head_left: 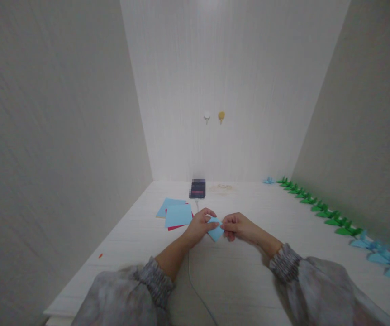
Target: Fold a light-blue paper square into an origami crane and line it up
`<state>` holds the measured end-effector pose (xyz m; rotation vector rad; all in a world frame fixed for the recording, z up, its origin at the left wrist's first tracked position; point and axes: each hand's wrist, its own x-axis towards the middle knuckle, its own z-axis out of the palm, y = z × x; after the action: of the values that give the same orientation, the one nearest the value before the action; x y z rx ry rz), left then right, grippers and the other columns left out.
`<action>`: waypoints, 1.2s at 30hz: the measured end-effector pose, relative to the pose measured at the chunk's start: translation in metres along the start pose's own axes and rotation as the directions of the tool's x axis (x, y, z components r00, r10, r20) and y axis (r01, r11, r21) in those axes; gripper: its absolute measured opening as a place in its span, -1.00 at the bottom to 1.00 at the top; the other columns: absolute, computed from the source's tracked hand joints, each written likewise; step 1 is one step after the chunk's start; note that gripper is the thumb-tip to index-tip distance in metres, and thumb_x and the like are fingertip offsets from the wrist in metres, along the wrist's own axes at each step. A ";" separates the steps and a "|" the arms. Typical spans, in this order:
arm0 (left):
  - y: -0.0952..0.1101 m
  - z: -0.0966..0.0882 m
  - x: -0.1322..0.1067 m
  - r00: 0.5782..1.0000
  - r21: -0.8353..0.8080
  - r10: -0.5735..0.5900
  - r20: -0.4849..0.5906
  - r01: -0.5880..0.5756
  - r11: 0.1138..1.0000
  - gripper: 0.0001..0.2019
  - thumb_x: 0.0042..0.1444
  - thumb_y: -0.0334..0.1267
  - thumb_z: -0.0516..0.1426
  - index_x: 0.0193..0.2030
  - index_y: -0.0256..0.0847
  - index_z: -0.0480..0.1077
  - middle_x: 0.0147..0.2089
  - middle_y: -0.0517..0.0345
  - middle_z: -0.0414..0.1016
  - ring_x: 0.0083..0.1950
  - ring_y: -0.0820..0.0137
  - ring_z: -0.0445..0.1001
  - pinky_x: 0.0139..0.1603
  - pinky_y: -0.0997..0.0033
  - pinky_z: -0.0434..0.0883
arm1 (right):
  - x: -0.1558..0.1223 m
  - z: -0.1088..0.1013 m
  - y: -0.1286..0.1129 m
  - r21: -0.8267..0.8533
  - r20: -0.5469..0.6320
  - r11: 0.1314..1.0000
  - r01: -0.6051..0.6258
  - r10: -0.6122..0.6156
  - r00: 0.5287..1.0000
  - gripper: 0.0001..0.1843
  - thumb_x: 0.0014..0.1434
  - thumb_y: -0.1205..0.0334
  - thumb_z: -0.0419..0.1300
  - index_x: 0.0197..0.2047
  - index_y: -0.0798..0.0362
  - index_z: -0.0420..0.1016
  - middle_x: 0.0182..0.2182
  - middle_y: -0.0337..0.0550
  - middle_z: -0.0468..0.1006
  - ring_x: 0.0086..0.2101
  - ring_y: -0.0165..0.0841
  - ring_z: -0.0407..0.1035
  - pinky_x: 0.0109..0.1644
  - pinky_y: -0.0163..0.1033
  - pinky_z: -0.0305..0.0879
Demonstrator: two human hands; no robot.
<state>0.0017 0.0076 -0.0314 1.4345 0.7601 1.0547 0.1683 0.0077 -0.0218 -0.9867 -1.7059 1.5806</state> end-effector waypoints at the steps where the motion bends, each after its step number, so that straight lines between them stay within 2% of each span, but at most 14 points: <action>1: 0.001 0.000 0.000 1.000 -0.009 -0.011 -0.021 0.011 1.000 -0.67 -0.27 -0.25 0.18 -0.35 -0.25 0.16 -0.65 0.35 0.24 -0.66 0.61 0.18 -0.63 0.61 0.11 | 0.000 0.000 -0.001 0.009 0.002 1.000 0.008 -0.008 1.000 -0.80 -0.14 0.19 0.14 -0.58 0.19 0.33 -0.72 -0.28 0.37 -0.74 -0.57 0.20 -0.67 -0.44 0.10; 4: 0.005 -0.001 0.000 0.996 -0.022 -0.038 -0.086 0.036 0.999 -0.60 -0.30 -0.22 0.20 -0.30 -0.25 0.14 -0.71 0.39 0.19 -0.70 0.62 0.15 -0.67 0.63 0.09 | -0.001 0.001 -0.007 0.026 0.017 0.999 0.032 -0.032 0.999 -0.79 -0.14 0.19 0.14 -0.58 0.19 0.32 -0.72 -0.29 0.37 -0.73 -0.56 0.20 -0.65 -0.43 0.11; 7: 0.008 -0.001 -0.001 0.994 -0.046 -0.052 -0.096 0.047 0.998 -0.58 -0.27 -0.18 0.18 -0.25 -0.26 0.15 -0.74 0.41 0.15 -0.72 0.63 0.11 -0.69 0.64 0.08 | -0.003 0.003 -0.011 0.032 0.025 0.999 0.043 -0.044 0.999 -0.79 -0.14 0.18 0.15 -0.58 0.19 0.31 -0.71 -0.29 0.37 -0.72 -0.56 0.20 -0.64 -0.43 0.12; 12: 0.010 -0.002 -0.001 0.993 -0.095 -0.086 -0.084 0.078 0.992 -0.55 -0.20 -0.12 0.12 -0.17 -0.28 0.16 -0.67 0.34 0.22 -0.70 0.62 0.16 -0.68 0.61 0.14 | -0.003 0.004 -0.013 0.025 0.035 0.998 0.058 -0.059 0.998 -0.79 -0.14 0.18 0.15 -0.57 0.19 0.31 -0.71 -0.29 0.37 -0.73 -0.57 0.19 -0.65 -0.43 0.10; 16: 0.009 -0.003 -0.001 0.991 -0.107 -0.101 -0.086 0.092 0.990 -0.54 -0.15 -0.06 0.06 -0.13 -0.25 0.13 -0.58 0.28 0.27 -0.62 0.56 0.25 -0.60 0.52 0.25 | -0.002 0.001 -0.009 0.021 0.014 0.999 0.049 -0.050 0.999 -0.79 -0.15 0.19 0.15 -0.59 0.19 0.30 -0.73 -0.30 0.37 -0.74 -0.57 0.18 -0.66 -0.44 0.09; 22: 0.002 -0.003 -0.001 0.999 0.011 -0.042 -0.032 0.043 0.999 -0.36 -0.35 -0.24 0.23 -0.09 -0.26 0.05 -0.62 0.32 0.27 -0.61 0.55 0.27 -0.58 0.57 0.20 | -0.002 0.002 -0.007 0.016 -0.018 0.999 0.034 -0.034 0.999 -0.79 -0.15 0.19 0.14 -0.60 0.18 0.30 -0.75 -0.30 0.36 -0.75 -0.57 0.18 -0.67 -0.44 0.09; 27: 0.001 -0.003 0.000 0.998 0.014 -0.010 -0.054 0.011 1.000 -0.41 -0.34 -0.29 0.23 -0.13 -0.23 0.07 -0.63 0.33 0.27 -0.63 0.55 0.26 -0.59 0.57 0.18 | -0.002 0.005 -0.007 -0.020 -0.003 0.999 0.043 -0.044 0.999 -0.76 -0.14 0.15 0.14 -0.59 0.19 0.30 -0.72 -0.28 0.36 -0.73 -0.56 0.19 -0.66 -0.43 0.10; 36: 0.007 -0.003 0.000 0.995 -0.036 -0.020 -0.097 0.016 0.999 -0.48 -0.33 -0.34 0.21 -0.18 -0.21 0.07 -0.63 0.36 0.27 -0.62 0.53 0.29 -0.58 0.56 0.20 | -0.002 0.003 -0.009 -0.015 0.019 0.998 0.063 -0.063 0.998 -0.75 -0.14 0.14 0.14 -0.57 0.20 0.34 -0.70 -0.28 0.36 -0.72 -0.57 0.19 -0.65 -0.43 0.11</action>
<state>-0.0022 0.0078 -0.0248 1.3513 0.8190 1.1254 0.1658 0.0047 -0.0129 -0.9189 -1.7471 1.5429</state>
